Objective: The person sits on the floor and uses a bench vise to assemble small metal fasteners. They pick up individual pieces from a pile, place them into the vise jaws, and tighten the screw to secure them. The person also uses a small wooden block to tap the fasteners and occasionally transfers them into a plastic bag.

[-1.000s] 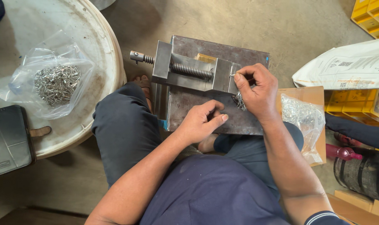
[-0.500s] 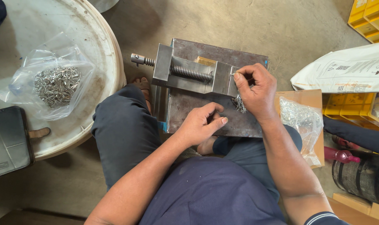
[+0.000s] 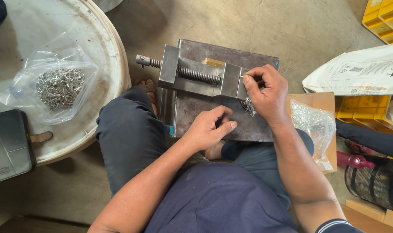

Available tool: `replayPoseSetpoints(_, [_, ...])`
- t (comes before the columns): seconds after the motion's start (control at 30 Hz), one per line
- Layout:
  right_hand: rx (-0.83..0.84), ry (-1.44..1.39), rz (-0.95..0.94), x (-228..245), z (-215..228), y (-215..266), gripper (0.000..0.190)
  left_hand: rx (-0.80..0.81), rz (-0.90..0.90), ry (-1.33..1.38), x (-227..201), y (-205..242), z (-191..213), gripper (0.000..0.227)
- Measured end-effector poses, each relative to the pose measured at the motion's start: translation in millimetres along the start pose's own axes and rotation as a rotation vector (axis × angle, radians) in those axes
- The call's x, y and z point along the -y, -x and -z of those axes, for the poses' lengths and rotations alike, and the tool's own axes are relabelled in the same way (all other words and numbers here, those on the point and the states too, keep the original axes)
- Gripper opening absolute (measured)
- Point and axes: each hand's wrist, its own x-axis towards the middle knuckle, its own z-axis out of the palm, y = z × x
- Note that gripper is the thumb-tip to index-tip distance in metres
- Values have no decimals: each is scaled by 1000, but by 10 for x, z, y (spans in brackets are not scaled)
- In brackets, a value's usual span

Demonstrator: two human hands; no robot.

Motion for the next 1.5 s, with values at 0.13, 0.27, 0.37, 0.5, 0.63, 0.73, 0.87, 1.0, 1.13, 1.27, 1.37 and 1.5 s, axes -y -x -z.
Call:
replayPoseSetpoints(0.13, [52, 124, 18, 116, 72, -8, 6, -5, 1, -2, 23, -6, -1, 31])
replayPoseSetpoints(0.27, [63, 203, 96, 165, 142, 22, 9, -16, -22, 12, 16, 6, -13, 31])
replayPoseSetpoints(0.37, [19, 158, 33, 84, 216, 116, 13, -29, -43, 38, -5, -18, 4, 30])
replayPoseSetpoints(0.5, [-8, 93, -148, -205, 354, 537, 11, -18, -38, 39, 93, 39, -28, 28])
replayPoseSetpoints(0.63, [7, 83, -333, -400, 410, 892, 11, 6, -32, 73, 153, 2, -57, 24])
replayPoseSetpoints(0.73, [-6, 72, -330, -407, 404, 1081, 16, 12, -18, 89, 147, -3, -65, 22])
replayPoseSetpoints(0.87, [25, 216, -307, -375, 393, 1068, 35, -22, -20, -8, 51, -58, -168, 20])
replayPoseSetpoints(1.0, [-14, 289, -168, -393, 320, 954, 17, -69, -87, -312, -34, -89, -311, 25])
replayPoseSetpoints(1.13, [6, 180, -223, -475, 317, 896, 13, -95, -100, -557, -80, -167, -432, 30])
replayPoseSetpoints(1.27, [-37, 71, -191, -512, 371, 906, 9, -122, -20, -545, -130, -299, -501, 30])
replayPoseSetpoints(1.37, [-90, -73, -271, -523, 381, 940, 9, -137, -34, -561, -140, -346, -550, 28])
replayPoseSetpoints(1.5, [-112, -163, -268, -570, 337, 1000, 9, -134, -130, -614, -145, -330, -526, 27])
